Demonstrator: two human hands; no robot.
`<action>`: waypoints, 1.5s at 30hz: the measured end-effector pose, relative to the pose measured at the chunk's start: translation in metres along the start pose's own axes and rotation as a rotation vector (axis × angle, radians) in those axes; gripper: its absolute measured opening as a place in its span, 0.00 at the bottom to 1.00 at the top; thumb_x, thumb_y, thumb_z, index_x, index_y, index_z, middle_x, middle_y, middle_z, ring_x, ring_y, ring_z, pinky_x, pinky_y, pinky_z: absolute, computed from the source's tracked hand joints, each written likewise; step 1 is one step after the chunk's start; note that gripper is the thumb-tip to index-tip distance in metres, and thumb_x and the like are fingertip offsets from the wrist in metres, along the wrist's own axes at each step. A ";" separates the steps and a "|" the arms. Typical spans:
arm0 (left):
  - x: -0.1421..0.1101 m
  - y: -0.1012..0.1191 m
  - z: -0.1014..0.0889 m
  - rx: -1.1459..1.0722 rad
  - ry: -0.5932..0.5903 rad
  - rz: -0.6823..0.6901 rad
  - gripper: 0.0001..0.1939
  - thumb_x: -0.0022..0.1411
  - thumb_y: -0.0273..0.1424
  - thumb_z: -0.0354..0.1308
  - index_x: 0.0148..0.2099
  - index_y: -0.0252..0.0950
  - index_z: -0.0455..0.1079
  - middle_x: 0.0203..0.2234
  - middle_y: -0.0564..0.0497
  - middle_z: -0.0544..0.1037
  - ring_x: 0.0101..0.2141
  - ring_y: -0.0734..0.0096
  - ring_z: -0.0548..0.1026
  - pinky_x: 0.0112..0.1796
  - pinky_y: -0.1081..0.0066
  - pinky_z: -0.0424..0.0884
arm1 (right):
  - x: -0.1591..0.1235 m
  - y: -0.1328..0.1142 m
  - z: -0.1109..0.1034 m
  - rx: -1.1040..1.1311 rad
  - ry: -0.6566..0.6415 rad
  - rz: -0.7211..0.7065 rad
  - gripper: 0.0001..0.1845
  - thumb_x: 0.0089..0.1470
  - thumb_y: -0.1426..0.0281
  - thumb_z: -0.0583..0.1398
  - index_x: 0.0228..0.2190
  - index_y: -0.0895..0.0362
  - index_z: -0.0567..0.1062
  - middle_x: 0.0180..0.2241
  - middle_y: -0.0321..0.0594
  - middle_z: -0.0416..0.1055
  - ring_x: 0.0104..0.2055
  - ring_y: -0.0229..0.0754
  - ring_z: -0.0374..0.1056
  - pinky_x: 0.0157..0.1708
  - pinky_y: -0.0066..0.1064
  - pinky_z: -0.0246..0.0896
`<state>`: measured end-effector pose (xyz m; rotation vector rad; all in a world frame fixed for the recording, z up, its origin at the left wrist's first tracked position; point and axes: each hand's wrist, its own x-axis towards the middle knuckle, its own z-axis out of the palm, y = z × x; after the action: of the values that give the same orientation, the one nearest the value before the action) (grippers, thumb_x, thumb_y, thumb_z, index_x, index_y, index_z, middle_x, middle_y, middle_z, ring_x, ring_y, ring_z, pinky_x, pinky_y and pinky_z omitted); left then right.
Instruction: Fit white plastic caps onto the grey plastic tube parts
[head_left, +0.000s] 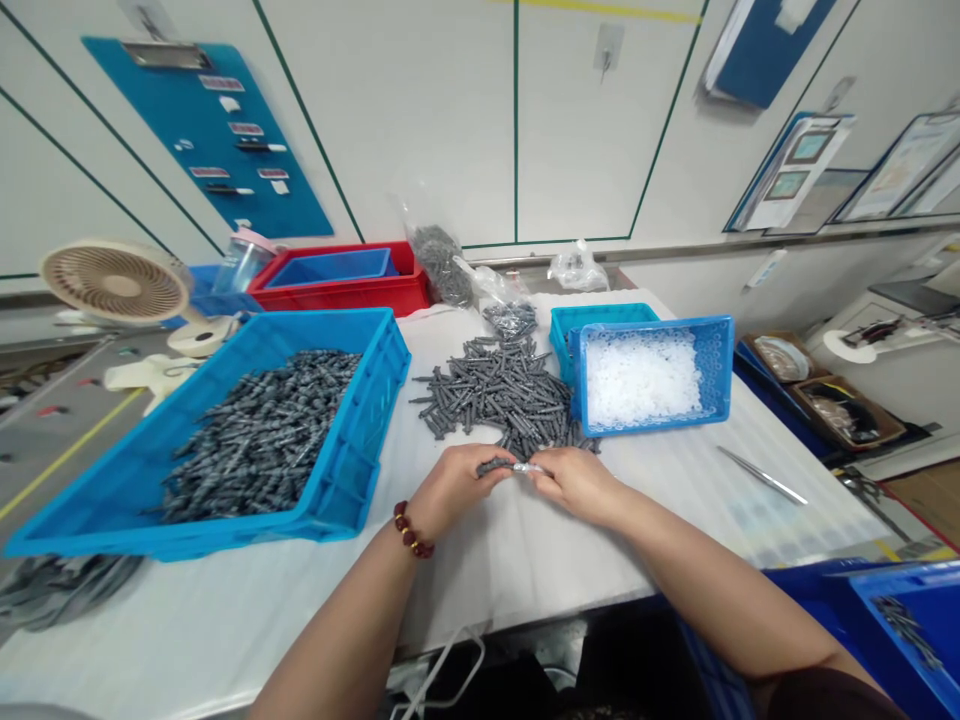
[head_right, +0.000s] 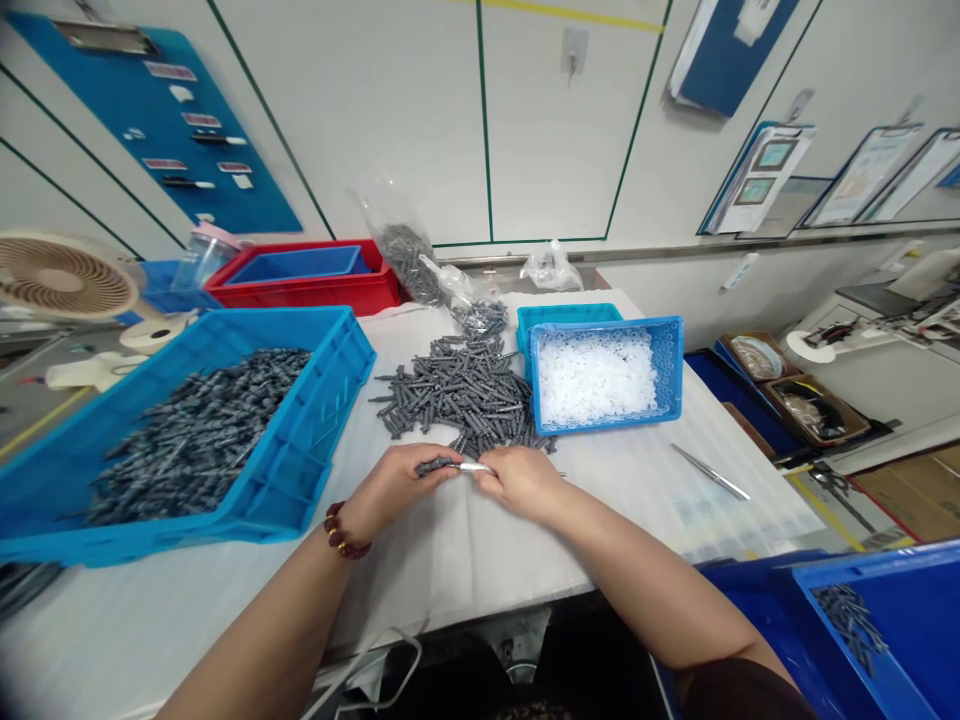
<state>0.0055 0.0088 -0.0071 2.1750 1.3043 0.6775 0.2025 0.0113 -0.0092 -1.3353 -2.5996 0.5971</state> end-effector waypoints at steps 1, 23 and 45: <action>0.000 0.000 0.001 0.003 -0.005 0.002 0.08 0.55 0.28 0.56 0.38 0.37 0.75 0.26 0.53 0.79 0.26 0.74 0.73 0.33 0.77 0.68 | 0.000 -0.002 0.000 -0.028 -0.001 0.033 0.14 0.59 0.65 0.52 0.29 0.58 0.73 0.28 0.38 0.71 0.31 0.38 0.64 0.27 0.26 0.45; -0.001 0.002 -0.009 -0.158 -0.030 -0.109 0.12 0.56 0.33 0.54 0.39 0.35 0.75 0.25 0.52 0.77 0.19 0.78 0.66 0.27 0.77 0.65 | -0.001 0.006 0.001 0.165 0.017 -0.107 0.08 0.56 0.76 0.52 0.34 0.60 0.71 0.30 0.39 0.70 0.32 0.38 0.63 0.32 0.25 0.51; 0.001 0.007 -0.009 -0.159 -0.006 -0.093 0.11 0.55 0.34 0.54 0.37 0.36 0.74 0.24 0.53 0.76 0.18 0.79 0.66 0.25 0.77 0.66 | 0.000 -0.009 -0.004 -0.152 0.032 0.270 0.18 0.56 0.57 0.53 0.26 0.56 0.73 0.27 0.41 0.72 0.30 0.41 0.67 0.24 0.28 0.45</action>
<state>0.0050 0.0079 0.0041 1.9756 1.2942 0.7113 0.1972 0.0076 -0.0022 -1.7457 -2.5013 0.4148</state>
